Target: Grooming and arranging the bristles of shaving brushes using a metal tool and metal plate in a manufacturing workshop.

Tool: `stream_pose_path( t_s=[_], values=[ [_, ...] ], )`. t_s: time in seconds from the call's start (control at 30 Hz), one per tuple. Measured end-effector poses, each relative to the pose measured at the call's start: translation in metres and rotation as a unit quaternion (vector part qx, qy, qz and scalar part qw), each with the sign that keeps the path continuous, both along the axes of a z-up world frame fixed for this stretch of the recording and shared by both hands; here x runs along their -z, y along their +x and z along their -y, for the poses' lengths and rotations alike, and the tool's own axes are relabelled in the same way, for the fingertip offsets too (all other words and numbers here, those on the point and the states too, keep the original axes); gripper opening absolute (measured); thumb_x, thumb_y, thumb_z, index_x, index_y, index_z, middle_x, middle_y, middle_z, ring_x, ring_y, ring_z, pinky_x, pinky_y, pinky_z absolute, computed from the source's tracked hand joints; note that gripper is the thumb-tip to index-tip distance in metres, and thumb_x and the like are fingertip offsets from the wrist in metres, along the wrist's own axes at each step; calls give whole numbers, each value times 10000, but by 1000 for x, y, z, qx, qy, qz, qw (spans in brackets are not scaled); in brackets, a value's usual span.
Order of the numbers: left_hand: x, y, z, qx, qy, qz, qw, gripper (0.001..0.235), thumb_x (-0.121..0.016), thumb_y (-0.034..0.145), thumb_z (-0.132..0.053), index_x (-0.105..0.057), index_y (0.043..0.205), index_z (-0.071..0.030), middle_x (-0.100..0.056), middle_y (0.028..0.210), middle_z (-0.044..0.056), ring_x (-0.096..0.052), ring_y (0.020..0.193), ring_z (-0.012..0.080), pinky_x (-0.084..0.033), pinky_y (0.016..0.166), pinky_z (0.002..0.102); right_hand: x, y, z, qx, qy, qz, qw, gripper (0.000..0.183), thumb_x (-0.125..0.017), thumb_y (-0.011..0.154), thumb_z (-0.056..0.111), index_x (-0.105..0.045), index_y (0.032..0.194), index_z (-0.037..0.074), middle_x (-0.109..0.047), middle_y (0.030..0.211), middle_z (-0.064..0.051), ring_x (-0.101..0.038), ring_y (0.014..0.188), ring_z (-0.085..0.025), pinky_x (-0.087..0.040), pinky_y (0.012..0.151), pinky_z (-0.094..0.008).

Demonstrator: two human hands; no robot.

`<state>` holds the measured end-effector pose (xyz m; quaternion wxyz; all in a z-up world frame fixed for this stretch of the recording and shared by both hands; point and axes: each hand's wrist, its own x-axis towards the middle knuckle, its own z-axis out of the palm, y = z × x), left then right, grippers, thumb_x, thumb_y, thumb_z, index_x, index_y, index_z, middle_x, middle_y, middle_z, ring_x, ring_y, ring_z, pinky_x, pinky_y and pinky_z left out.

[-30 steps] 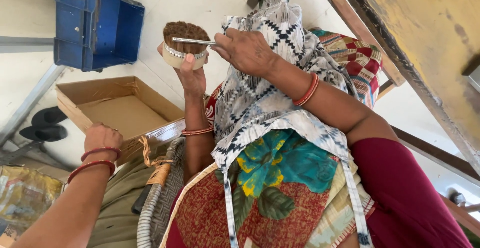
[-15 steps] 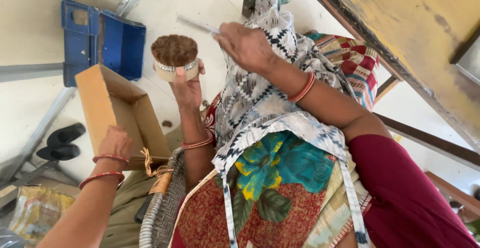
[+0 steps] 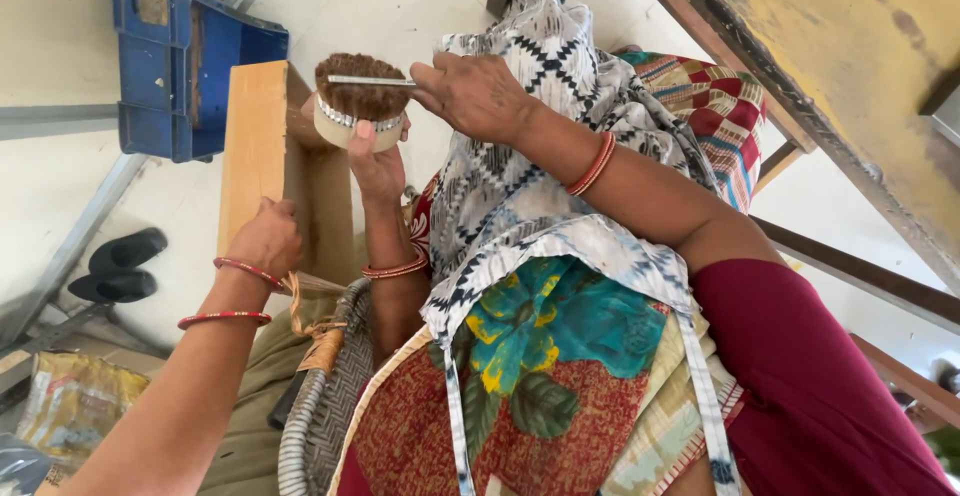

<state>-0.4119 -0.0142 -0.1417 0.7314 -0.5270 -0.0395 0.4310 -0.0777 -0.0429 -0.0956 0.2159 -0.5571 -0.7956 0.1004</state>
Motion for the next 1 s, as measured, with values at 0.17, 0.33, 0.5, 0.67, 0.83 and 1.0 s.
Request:
stream_pose_path(
  t_s=[0.17,0.33,0.5,0.67,0.83,1.0],
  values=[
    [-8,-86,-13,-196,-669,141,703,156,-664,817,-262,-807,799,-204,-740,906,-19,-608,1082,202,-488,962,317,17,-4,-12,22,-18,-13,1000,269,-550,1063,369,-547,1014,104,-557,742,-63,-592,553,-243,-488,456,-410],
    [-38,-76,3,-262,-614,92,738,163,-643,875,-269,-793,825,-229,-735,904,-19,-616,1038,205,-490,963,343,91,56,-38,179,-174,-66,966,392,-381,1191,381,-527,982,83,-509,684,-65,-506,542,-195,-482,471,-360],
    [-29,-102,-3,-382,-537,174,732,170,-641,886,-289,-801,870,-237,-744,920,-55,-607,1081,203,-534,927,348,15,32,8,107,-47,-84,990,320,-487,1134,326,-562,888,136,-479,653,-61,-446,453,-228,-422,396,-345],
    [-25,-142,-15,-415,-501,362,668,195,-638,840,-225,-829,841,-191,-768,972,-42,-634,1071,194,-566,835,285,-47,16,17,-38,151,7,988,307,-700,1046,329,-538,917,103,-501,757,-57,-542,531,-176,-452,452,-345],
    [-38,-131,-15,-412,-506,239,719,232,-590,911,-268,-820,895,-242,-772,1017,-27,-673,1067,148,-510,963,263,-18,9,10,-19,66,-15,998,311,-660,1063,365,-542,957,97,-499,755,-61,-545,534,-195,-447,440,-362],
    [-21,-129,1,-447,-518,188,705,257,-558,967,-302,-801,895,-258,-784,1000,-29,-696,1059,129,-499,985,278,47,25,-13,-12,-28,-22,999,335,-567,1095,380,-558,961,73,-538,716,-89,-546,486,-212,-462,401,-356]
  ],
)
